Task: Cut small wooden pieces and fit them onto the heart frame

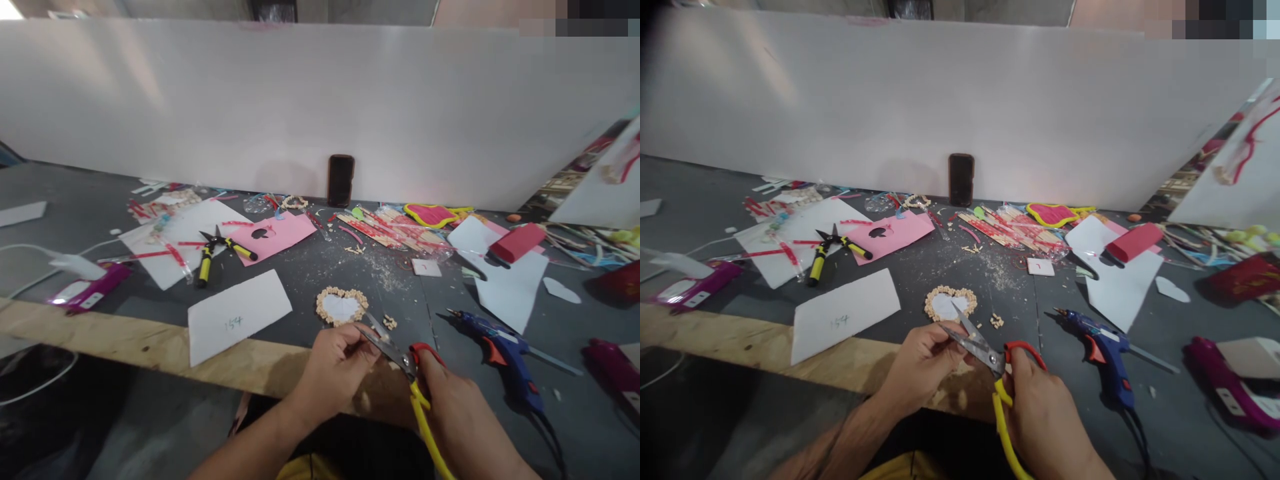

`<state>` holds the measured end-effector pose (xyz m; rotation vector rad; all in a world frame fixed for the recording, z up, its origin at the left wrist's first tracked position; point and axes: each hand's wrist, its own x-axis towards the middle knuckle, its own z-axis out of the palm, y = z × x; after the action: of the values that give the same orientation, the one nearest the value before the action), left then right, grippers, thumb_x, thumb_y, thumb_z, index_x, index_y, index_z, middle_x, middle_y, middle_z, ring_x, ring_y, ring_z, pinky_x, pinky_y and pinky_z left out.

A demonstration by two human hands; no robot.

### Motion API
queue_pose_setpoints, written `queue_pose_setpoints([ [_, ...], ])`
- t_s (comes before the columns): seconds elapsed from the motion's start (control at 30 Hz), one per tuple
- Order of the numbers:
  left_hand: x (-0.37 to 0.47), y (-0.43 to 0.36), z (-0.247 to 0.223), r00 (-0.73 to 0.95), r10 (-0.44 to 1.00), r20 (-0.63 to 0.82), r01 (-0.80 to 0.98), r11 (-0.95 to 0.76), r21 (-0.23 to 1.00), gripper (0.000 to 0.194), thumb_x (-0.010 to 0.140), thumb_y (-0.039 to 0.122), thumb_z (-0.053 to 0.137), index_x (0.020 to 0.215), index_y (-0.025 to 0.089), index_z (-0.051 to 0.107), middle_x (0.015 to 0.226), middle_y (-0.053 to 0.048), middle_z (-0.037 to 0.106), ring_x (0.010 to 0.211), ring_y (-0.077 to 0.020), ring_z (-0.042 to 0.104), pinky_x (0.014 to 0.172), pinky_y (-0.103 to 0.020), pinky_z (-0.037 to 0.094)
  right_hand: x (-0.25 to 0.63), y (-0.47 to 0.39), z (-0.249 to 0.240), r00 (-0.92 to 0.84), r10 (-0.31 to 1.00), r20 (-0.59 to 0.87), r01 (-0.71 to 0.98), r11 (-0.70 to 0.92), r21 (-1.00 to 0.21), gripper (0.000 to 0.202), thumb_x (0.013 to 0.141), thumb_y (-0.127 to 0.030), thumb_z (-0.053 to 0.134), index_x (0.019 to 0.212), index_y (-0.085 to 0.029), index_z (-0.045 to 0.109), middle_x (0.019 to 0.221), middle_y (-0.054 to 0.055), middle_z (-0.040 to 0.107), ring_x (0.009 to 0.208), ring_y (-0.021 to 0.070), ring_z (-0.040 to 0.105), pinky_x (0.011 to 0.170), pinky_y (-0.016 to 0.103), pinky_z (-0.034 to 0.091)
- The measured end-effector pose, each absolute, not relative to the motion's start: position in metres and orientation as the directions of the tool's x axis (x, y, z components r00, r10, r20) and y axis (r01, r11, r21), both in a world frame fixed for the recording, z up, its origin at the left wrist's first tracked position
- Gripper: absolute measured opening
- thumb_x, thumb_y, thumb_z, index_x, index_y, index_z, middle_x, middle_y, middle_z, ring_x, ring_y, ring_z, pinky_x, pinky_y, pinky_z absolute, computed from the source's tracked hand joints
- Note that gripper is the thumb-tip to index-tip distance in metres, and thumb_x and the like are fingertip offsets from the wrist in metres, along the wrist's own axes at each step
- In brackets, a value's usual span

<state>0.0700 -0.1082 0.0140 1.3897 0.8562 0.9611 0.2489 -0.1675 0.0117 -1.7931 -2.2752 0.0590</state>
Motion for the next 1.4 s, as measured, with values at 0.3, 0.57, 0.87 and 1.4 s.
queue_pose_setpoints([
  [0.3,0.071,-0.110,0.015,0.310,0.928,0.209,0.066,-0.240,0.969,0.020,0.081,0.014,0.052,0.069,0.015,0.069,0.074,-0.003,0.071,0.071,-0.0153,0.064,0.067,-0.021,0.047,0.250,-0.170,0.013,-0.187,0.974,0.126,0.949,0.213,-0.235,0.033,0.074,-0.043,0.056,0.094,-0.020,0.043,0.075,0.006,0.063,0.065,0.0222,0.064,0.052,0.029,0.045],
  [0.57,0.064,-0.106,0.021,0.469,0.878,0.095,0.099,-0.160,0.982,0.023,0.069,0.006,0.048,0.069,0.013,0.070,0.061,-0.001,0.066,0.060,-0.0120,0.059,0.056,-0.017,0.040,0.255,-0.169,0.011,-0.329,0.900,0.286,0.921,0.373,-0.116,0.059,0.067,-0.056,0.065,0.103,-0.014,0.045,0.093,0.015,0.061,0.085,0.0286,0.062,0.073,0.042,0.051],
  [0.87,0.064,-0.108,0.025,0.465,0.882,0.069,0.061,-0.110,0.992,0.019,0.075,0.013,0.051,0.066,0.013,0.067,0.063,-0.003,0.065,0.062,-0.0135,0.059,0.059,-0.019,0.041,0.250,-0.171,0.015,-0.265,0.959,0.096,0.934,0.280,-0.221,0.028,0.076,-0.017,0.036,0.104,-0.013,0.041,0.064,0.005,0.065,0.051,0.0213,0.062,0.044,0.030,0.041],
  [1.4,0.068,-0.104,0.019,0.401,0.912,0.080,0.016,-0.095,0.995,0.017,0.070,0.008,0.051,0.067,0.014,0.066,0.064,-0.001,0.065,0.064,-0.0126,0.059,0.060,-0.018,0.042,0.255,-0.171,0.015,-0.270,0.938,0.216,0.934,0.310,-0.178,0.050,0.068,-0.053,0.063,0.097,-0.021,0.038,0.075,0.005,0.062,0.064,0.0224,0.065,0.052,0.030,0.048],
])
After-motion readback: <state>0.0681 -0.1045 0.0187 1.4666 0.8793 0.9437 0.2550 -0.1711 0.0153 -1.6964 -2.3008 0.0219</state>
